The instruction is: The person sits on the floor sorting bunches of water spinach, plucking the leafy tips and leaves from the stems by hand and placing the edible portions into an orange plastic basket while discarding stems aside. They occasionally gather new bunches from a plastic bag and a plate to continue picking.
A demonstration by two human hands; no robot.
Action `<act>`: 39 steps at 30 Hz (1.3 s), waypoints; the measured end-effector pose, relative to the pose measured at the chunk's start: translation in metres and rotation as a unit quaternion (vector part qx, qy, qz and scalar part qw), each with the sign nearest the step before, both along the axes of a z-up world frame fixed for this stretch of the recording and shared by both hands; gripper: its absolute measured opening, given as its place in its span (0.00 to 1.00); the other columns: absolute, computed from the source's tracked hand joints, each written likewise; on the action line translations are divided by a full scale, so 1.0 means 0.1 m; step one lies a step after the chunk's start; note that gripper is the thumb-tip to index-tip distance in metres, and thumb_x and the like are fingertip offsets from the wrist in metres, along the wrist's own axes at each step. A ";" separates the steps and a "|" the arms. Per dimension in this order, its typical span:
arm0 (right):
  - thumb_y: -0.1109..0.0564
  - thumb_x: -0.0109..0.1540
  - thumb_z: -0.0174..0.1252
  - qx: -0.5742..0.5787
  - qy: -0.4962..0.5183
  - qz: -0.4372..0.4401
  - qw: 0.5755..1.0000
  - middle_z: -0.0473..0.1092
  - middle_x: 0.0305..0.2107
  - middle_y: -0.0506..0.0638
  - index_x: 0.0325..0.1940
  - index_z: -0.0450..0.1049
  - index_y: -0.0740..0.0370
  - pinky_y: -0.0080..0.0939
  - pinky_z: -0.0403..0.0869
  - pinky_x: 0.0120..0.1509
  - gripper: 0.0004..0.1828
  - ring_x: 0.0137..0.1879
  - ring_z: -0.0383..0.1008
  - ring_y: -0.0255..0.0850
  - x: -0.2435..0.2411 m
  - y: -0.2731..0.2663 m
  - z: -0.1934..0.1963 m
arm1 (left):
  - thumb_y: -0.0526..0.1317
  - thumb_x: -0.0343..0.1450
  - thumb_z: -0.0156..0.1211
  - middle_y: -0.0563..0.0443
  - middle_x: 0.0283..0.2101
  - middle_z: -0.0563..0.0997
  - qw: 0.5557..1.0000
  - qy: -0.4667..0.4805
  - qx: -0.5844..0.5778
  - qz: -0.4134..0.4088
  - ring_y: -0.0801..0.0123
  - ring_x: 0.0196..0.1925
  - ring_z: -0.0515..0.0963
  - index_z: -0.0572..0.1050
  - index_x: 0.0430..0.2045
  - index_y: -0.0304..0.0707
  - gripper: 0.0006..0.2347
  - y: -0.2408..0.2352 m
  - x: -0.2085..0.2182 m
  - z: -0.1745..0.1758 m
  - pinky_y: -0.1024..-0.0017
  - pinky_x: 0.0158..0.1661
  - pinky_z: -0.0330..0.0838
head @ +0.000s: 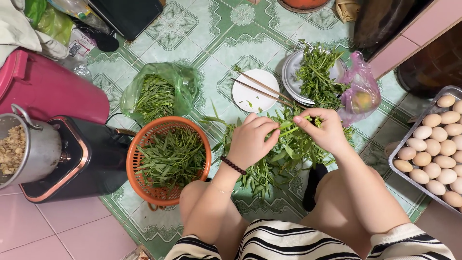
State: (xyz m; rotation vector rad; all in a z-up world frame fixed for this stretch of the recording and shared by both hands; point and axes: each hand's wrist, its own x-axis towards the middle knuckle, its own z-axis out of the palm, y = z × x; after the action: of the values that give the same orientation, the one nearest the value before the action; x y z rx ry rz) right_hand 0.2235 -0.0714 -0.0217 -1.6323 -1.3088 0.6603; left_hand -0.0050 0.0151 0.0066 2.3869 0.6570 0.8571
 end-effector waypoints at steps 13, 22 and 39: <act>0.55 0.64 0.65 0.089 -0.060 -0.014 0.994 0.77 0.29 0.48 0.38 0.81 0.65 0.33 0.72 0.42 0.09 0.35 0.75 0.31 -0.07 -0.05 -0.06 | 0.36 0.71 0.54 0.58 0.27 0.77 0.801 -0.244 -0.543 0.066 0.79 0.29 0.71 0.78 0.29 0.34 0.06 0.21 0.06 -0.36 0.77 0.27 0.60; 0.52 0.66 0.64 0.044 -0.068 -0.057 0.995 0.76 0.24 0.48 0.36 0.81 0.65 0.33 0.70 0.37 0.12 0.30 0.72 0.30 -0.15 -0.05 0.01 | 0.44 0.73 0.62 0.53 0.33 0.81 0.994 -0.076 0.063 -0.035 0.64 0.33 0.80 0.79 0.39 0.41 0.08 -0.11 -0.03 0.17 0.70 0.33 0.73; 0.46 0.70 0.61 -0.035 -0.070 -0.080 0.994 0.74 0.22 0.50 0.33 0.80 0.65 0.37 0.69 0.39 0.20 0.31 0.70 0.33 -0.02 -0.06 0.04 | 0.51 0.70 0.54 0.45 0.55 0.79 0.800 0.313 -0.257 0.442 0.49 0.62 0.73 0.78 0.52 0.49 0.19 1.47 -1.49 -0.67 0.33 0.60 0.59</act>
State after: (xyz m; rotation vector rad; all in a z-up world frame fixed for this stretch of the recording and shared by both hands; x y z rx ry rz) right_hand 0.2215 -0.0773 -0.0175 -1.8465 -1.2500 0.5075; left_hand -0.1540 0.1624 -0.0602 1.7452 2.0637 0.0817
